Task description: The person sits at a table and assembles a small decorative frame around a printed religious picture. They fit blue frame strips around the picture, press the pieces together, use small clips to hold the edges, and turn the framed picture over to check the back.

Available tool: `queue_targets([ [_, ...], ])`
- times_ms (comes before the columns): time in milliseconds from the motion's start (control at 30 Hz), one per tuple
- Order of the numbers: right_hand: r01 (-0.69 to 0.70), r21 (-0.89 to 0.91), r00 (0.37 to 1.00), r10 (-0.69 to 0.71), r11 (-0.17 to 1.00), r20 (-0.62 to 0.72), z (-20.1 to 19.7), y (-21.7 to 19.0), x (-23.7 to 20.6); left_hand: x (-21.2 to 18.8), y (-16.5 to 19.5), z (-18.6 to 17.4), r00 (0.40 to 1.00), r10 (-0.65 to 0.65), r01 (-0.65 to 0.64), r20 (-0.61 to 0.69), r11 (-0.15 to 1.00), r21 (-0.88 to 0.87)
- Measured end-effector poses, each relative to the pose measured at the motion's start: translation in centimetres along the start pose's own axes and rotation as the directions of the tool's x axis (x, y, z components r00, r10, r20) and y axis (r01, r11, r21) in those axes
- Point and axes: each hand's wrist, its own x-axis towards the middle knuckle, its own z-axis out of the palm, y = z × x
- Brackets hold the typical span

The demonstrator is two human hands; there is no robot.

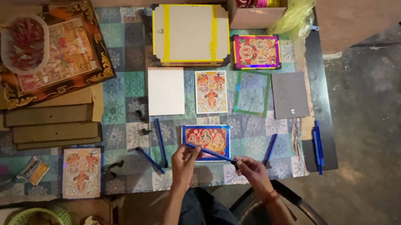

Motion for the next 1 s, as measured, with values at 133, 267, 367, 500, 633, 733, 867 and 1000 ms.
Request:
queue_targets([
  [133,0.031,-0.022,0.998,-0.03,0.999,0.049,0.0,-1.5,1.5,0.9,0.6,0.5,1.0,0.004,-0.004,0.011,1.0,-0.012],
  [267,0.091,-0.067,0.988,-0.099,0.994,-0.115,0.3,-3.1,3.4,1.9,0.5,0.2,0.998,0.037,-0.039,-0.046,0.999,-0.029],
  [367,0.117,-0.072,0.975,-0.129,0.99,-0.182,0.3,-4.1,4.8,2.1,0.6,-0.1,0.992,0.102,-0.11,-0.076,0.988,-0.106],
  [500,0.152,-0.131,0.978,-0.168,0.98,-0.121,-0.1,-4.3,4.8,1.5,0.7,-0.4,0.995,0.015,-0.015,-0.101,1.0,0.005],
  [633,0.229,-0.281,0.968,-0.249,0.932,-0.036,0.0,-4.0,3.8,1.5,1.2,-0.1,0.996,0.043,-0.05,-0.08,0.995,-0.091],
  [733,0.28,-0.261,0.957,-0.289,0.924,0.004,0.1,-3.8,3.5,2.0,1.1,-0.1,0.992,0.018,-0.035,-0.125,0.99,-0.136],
  [867,0.245,-0.05,0.969,-0.245,0.968,-0.001,-0.1,-3.2,3.0,2.0,0.4,-0.9,0.986,0.087,-0.109,-0.142,0.982,-0.154],
  [1000,0.209,-0.045,0.978,-0.209,0.977,-0.001,-0.2,-2.5,2.8,2.0,0.1,-1.4,0.98,0.064,-0.089,-0.188,0.988,-0.128],
])
